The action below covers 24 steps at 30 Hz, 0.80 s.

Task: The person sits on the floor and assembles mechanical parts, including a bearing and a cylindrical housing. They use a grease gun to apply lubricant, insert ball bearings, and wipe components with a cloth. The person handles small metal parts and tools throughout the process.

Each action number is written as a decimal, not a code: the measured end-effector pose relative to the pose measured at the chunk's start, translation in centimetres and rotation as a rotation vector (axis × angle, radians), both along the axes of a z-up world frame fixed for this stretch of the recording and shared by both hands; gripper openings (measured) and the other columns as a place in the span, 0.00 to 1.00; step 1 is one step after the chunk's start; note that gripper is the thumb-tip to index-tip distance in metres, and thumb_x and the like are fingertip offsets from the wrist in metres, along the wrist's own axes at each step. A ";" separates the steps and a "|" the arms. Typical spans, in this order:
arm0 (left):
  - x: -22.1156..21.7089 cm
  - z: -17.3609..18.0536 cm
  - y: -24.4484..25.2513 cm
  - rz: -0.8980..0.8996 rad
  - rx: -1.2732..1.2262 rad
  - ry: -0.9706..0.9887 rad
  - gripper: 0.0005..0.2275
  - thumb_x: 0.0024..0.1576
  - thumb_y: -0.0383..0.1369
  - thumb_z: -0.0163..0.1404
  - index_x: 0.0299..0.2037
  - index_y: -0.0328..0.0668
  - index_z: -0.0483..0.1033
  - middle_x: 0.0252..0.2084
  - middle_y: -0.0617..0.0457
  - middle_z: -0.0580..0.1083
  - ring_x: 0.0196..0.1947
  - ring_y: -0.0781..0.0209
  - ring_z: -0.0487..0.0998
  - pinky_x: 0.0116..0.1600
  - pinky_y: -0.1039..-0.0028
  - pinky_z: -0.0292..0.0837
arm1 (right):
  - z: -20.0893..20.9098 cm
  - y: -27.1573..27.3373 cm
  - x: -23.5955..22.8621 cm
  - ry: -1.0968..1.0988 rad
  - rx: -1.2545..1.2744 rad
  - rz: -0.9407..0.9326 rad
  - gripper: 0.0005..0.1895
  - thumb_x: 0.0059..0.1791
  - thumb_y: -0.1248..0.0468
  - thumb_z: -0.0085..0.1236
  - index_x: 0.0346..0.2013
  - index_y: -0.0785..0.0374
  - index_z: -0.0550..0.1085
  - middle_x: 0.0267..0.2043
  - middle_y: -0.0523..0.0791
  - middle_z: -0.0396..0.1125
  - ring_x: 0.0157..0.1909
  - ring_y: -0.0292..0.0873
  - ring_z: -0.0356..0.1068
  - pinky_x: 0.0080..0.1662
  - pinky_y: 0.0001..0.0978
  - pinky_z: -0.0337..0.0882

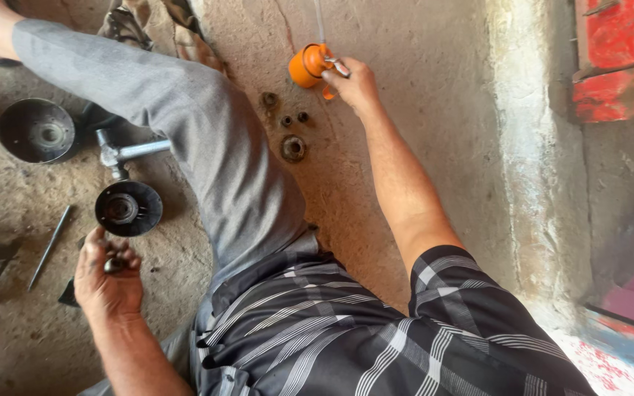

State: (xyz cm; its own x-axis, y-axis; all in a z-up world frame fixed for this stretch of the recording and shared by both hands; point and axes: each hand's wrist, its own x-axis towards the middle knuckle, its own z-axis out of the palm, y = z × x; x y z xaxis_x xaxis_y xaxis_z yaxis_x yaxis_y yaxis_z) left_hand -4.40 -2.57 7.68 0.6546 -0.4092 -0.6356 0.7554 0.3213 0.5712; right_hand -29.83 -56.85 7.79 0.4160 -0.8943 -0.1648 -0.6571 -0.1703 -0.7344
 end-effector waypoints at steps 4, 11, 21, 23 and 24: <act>0.2 0.9 -1.0 -0.027 -0.086 -0.086 0.18 0.67 0.31 0.53 0.65 0.30 0.70 0.55 0.39 0.77 0.52 0.48 0.80 0.58 0.60 0.78 | -1.1 0.9 0.6 -0.078 0.313 -0.229 0.16 0.49 0.61 0.66 0.51 0.60 0.79 0.38 0.41 0.74 0.36 0.36 0.74 0.32 0.34 0.77; 1.5 1.4 0.2 0.122 -0.302 -0.025 0.21 0.65 0.39 0.50 0.63 0.32 0.70 0.55 0.38 0.77 0.54 0.43 0.81 0.58 0.59 0.79 | 9.1 6.7 5.2 -0.555 0.243 0.005 0.09 0.54 0.70 0.64 0.47 0.65 0.74 0.37 0.44 0.71 0.34 0.39 0.73 0.37 0.33 0.74; 3.4 0.9 3.0 0.459 -0.204 -0.047 0.11 0.66 0.36 0.52 0.48 0.33 0.74 0.42 0.45 0.79 0.40 0.56 0.83 0.44 0.69 0.83 | 13.1 27.8 16.0 -0.360 1.189 0.602 0.19 0.57 0.60 0.51 0.56 0.73 0.71 0.40 0.51 0.72 0.41 0.45 0.71 0.45 0.39 0.73; 3.7 0.3 3.2 0.525 -0.180 -0.033 0.11 0.65 0.37 0.51 0.46 0.34 0.74 0.41 0.45 0.79 0.38 0.57 0.83 0.43 0.69 0.83 | 10.5 31.5 16.2 -0.235 1.233 0.660 0.20 0.57 0.58 0.50 0.57 0.71 0.70 0.39 0.48 0.72 0.40 0.42 0.71 0.45 0.36 0.73; 3.9 0.1 3.2 0.556 -0.166 -0.021 0.11 0.65 0.37 0.51 0.45 0.34 0.74 0.40 0.45 0.79 0.37 0.57 0.83 0.42 0.70 0.84 | 9.5 32.7 16.1 -0.209 1.248 0.713 0.22 0.56 0.56 0.49 0.58 0.69 0.70 0.39 0.46 0.73 0.41 0.40 0.71 0.45 0.33 0.73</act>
